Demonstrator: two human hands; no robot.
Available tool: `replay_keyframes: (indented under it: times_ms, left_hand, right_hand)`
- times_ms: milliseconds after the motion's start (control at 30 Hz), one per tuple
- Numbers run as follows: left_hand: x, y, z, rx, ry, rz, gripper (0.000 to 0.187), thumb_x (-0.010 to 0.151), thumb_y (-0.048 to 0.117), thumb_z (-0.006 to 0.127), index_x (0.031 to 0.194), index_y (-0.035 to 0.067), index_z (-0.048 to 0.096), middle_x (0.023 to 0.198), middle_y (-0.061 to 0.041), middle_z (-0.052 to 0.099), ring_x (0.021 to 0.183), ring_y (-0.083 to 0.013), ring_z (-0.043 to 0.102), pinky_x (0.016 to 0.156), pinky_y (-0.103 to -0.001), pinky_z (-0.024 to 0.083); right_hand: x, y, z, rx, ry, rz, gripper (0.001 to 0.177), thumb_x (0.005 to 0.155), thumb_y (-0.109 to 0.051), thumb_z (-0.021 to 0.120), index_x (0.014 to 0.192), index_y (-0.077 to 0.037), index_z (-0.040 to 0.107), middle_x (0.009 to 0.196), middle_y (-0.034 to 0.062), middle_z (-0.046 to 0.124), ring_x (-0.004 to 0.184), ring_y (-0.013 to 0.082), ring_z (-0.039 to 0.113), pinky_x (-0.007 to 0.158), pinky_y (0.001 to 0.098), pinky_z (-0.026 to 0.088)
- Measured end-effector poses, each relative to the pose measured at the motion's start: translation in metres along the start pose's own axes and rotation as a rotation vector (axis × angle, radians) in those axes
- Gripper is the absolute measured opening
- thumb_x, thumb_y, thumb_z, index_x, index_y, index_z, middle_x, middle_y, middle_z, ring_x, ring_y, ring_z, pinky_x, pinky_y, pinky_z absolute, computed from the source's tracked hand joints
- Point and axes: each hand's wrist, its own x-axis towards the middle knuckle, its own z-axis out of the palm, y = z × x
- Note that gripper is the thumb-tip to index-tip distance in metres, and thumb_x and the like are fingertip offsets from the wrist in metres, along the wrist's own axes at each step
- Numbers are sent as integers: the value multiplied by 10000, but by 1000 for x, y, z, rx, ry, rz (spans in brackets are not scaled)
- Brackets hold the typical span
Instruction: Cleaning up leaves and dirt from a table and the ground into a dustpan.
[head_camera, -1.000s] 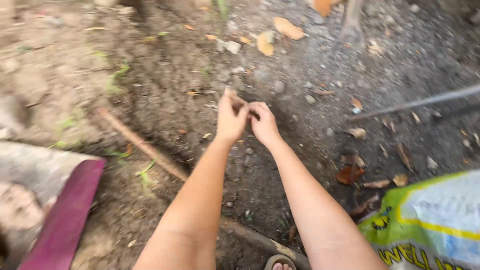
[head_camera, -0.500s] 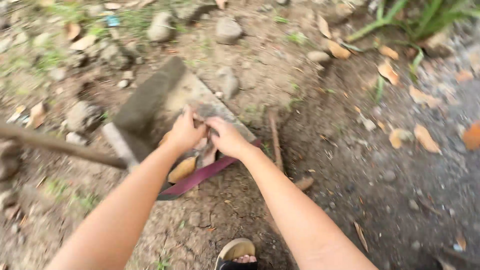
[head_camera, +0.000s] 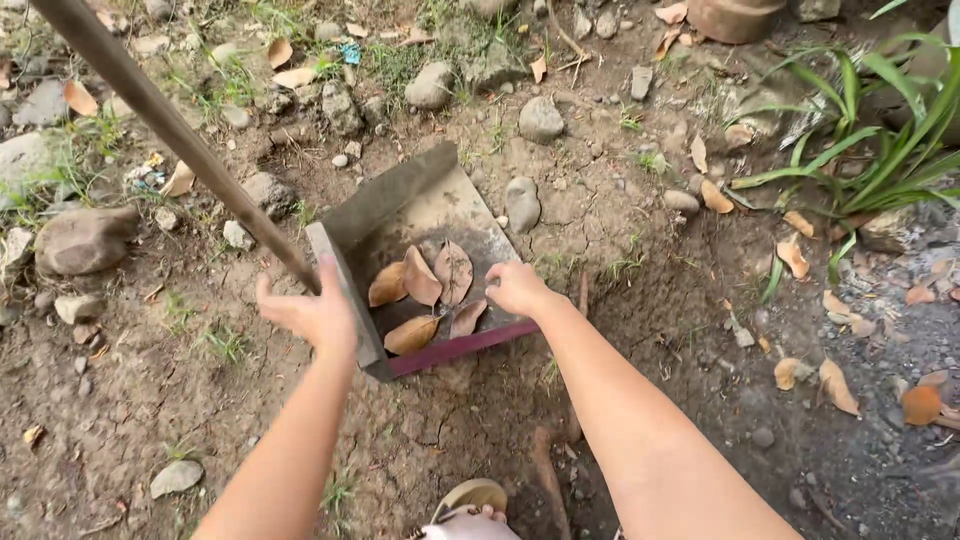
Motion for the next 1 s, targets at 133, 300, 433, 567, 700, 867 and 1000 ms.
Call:
replay_keyframes:
  times_ms: [133, 300, 433, 567, 700, 867, 1000]
  left_hand:
    - [29, 44, 11, -276, -298, -251, 434, 1072, 439, 621, 1167, 17, 584, 1000, -166, 723, 925, -340, 693, 835, -487, 502]
    - [27, 76, 43, -357, -358, -125, 417, 1091, 426, 614, 1188, 23, 582, 956, -140, 743, 863, -314, 709, 782, -476, 530]
    - [20, 147, 69, -586, -471, -20, 373, 1094, 390, 625, 1205, 40, 563, 918, -103, 744, 821, -218, 731, 741, -413, 565]
    - [35, 200, 108, -556, -587, 76, 349, 1082, 348, 656, 1169, 19, 578, 871, -114, 731, 760, -205, 689, 708, -393, 536]
    - [63, 192, 146, -588, -837, 180, 320, 1070, 328, 653, 1113, 16, 600, 923, -107, 738, 801, -186, 664, 754, -352, 521]
    - [116, 128, 178, -591, -1027, 221, 288, 1092, 324, 607, 1139, 41, 611, 1136, -70, 760, 1043, -152, 665, 928, -350, 492]
    - [150, 66, 178, -683, -1056, 143, 272, 1101, 289, 587, 1208, 41, 565, 1221, -105, 727, 1163, -195, 654, 1049, -390, 486]
  right_hand:
    - [-10, 13, -14, 72, 27, 32, 394, 885, -285, 702, 1249, -134, 700, 1308, 157, 631, 1280, 359, 576, 1093, 438, 457]
    - [-26, 25, -65, 147, 106, 88, 357, 911, -282, 689, 1243, -148, 690, 1324, 144, 579, 1301, 366, 501, 1082, 481, 416]
    - [-29, 61, -101, 154, 395, 25, 331, 890, -287, 699, 1186, -141, 724, 1286, 143, 638, 1281, 346, 545, 1102, 454, 441]
    - [-32, 81, -118, 221, 493, 9, 330, 897, -268, 699, 1185, -108, 712, 1274, 174, 628, 1293, 367, 524, 1101, 464, 417]
    - [-22, 97, -108, 196, 434, 65, 325, 893, -288, 701, 1166, -115, 726, 1269, 163, 632, 1261, 354, 537, 1104, 455, 419]
    - [4, 86, -70, 208, 323, 15, 346, 895, -303, 703, 1184, -112, 705, 1295, 151, 601, 1307, 347, 485, 1108, 464, 389]
    - [20, 60, -31, 234, 238, -41, 322, 912, -293, 680, 1177, -111, 690, 1287, 123, 607, 1315, 321, 505, 1125, 450, 387]
